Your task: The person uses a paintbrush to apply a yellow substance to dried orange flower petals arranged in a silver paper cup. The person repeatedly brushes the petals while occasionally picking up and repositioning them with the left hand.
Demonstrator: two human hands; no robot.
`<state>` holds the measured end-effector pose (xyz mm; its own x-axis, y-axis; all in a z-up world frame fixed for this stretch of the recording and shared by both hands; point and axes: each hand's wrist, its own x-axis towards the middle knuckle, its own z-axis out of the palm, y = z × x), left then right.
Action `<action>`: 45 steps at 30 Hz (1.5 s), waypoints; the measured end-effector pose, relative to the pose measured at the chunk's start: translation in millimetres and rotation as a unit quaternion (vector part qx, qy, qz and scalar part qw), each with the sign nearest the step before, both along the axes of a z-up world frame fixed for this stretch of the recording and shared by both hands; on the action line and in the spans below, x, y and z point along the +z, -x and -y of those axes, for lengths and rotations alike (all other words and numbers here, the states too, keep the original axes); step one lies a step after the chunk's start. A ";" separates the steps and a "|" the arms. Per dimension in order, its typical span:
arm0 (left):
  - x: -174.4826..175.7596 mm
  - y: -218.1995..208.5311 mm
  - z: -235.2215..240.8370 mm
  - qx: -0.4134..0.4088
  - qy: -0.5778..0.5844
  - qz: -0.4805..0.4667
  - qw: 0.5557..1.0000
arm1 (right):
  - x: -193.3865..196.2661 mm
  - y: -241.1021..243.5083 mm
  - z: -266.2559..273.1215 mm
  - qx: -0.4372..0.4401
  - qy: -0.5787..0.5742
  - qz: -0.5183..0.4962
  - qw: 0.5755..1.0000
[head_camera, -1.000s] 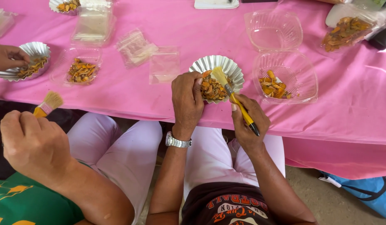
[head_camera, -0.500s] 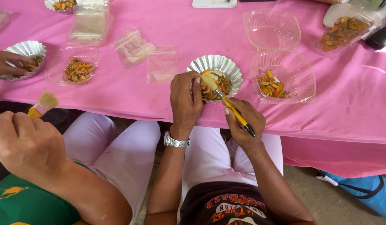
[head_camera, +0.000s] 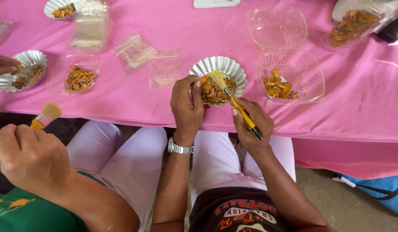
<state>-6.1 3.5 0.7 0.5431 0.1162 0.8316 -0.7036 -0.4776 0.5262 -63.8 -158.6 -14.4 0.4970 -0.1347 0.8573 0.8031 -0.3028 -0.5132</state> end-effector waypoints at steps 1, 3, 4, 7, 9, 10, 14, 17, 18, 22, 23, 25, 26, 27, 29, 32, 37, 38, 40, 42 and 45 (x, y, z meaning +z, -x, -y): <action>0.8 0.0 0.3 0.007 0.001 -0.002 1.000 | -1.1 -0.6 -0.2 0.005 -0.004 0.000 1.000; 1.3 0.1 0.9 0.012 0.002 -0.002 1.000 | -1.1 -1.1 0.1 0.008 -0.008 0.001 1.000; 0.9 0.1 1.0 0.013 0.001 -0.001 1.000 | 0.0 -1.1 0.5 0.010 -0.007 0.007 1.000; 0.3 -0.3 1.0 0.019 0.000 -0.001 1.000 | -1.4 -1.4 2.7 0.015 -0.006 0.012 1.000; 0.8 -0.3 2.5 0.024 0.001 0.000 1.000 | -2.2 -0.6 4.3 0.019 -0.005 0.012 1.000; 1.8 0.0 3.2 0.025 -0.002 -0.004 1.000 | -1.5 0.4 4.1 0.025 0.005 0.006 1.000; -0.6 -0.8 1.4 0.020 -0.006 -0.015 1.000 | -7.8 -1.9 3.3 0.042 0.033 0.006 0.999; 1.1 0.1 1.1 0.009 0.011 -0.021 1.000 | -6.8 -3.8 2.5 0.032 0.020 0.004 0.999; 0.6 0.6 1.2 0.017 0.010 -0.020 1.000 | -5.4 -2.6 2.0 0.039 0.019 0.005 0.999; -5.9 -3.8 2.3 0.011 0.010 -0.016 1.000 | -4.1 -1.4 2.7 0.025 0.017 0.014 0.999; -8.8 -5.6 1.8 0.016 0.003 -0.015 1.000 | -5.1 -1.6 2.6 0.021 0.022 0.016 0.999; -10.3 -6.6 3.4 0.024 0.001 -0.006 1.000 | -10.5 -2.2 5.6 0.029 0.025 0.015 0.999; -11.0 -7.1 3.5 0.025 -0.002 0.002 1.000 | -13.3 -2.8 6.5 0.031 0.027 0.013 0.999; -10.3 -6.0 2.8 0.034 -0.002 0.003 0.999 | -13.1 -2.8 5.7 0.039 0.027 0.014 0.999; -9.0 -4.7 2.8 0.033 -0.001 -0.005 0.999 | -12.9 -2.8 5.1 0.035 0.030 0.015 0.999; -8.6 -2.9 3.2 0.017 0.013 -0.022 1.000 | -12.5 -1.9 5.7 0.032 0.037 0.018 0.999; -8.4 -2.6 2.7 0.017 0.006 -0.022 1.000 | -15.8 -2.3 8.0 0.028 0.047 0.020 0.998; -7.7 -1.9 2.5 0.017 0.001 -0.021 1.000 | -17.7 -2.5 8.8 0.030 0.046 0.019 0.998; -6.3 -0.9 2.6 0.017 0.000 -0.024 1.000 | -16.7 -2.9 9.0 0.032 0.046 0.020 0.998; -5.8 -1.0 1.8 0.018 -0.002 -0.026 1.000 | -17.0 -2.6 9.2 0.034 0.047 0.023 0.998; -6.8 0.3 1.4 0.031 -0.055 -0.052 0.997 | -22.2 0.4 11.6 -0.039 0.126 0.025 0.991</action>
<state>-6.4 2.1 -6.1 0.6216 0.0638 0.7807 -0.6150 -0.5775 0.5369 -64.2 -170.1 -36.6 0.4492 0.0501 0.8920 0.7951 -0.4777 -0.3736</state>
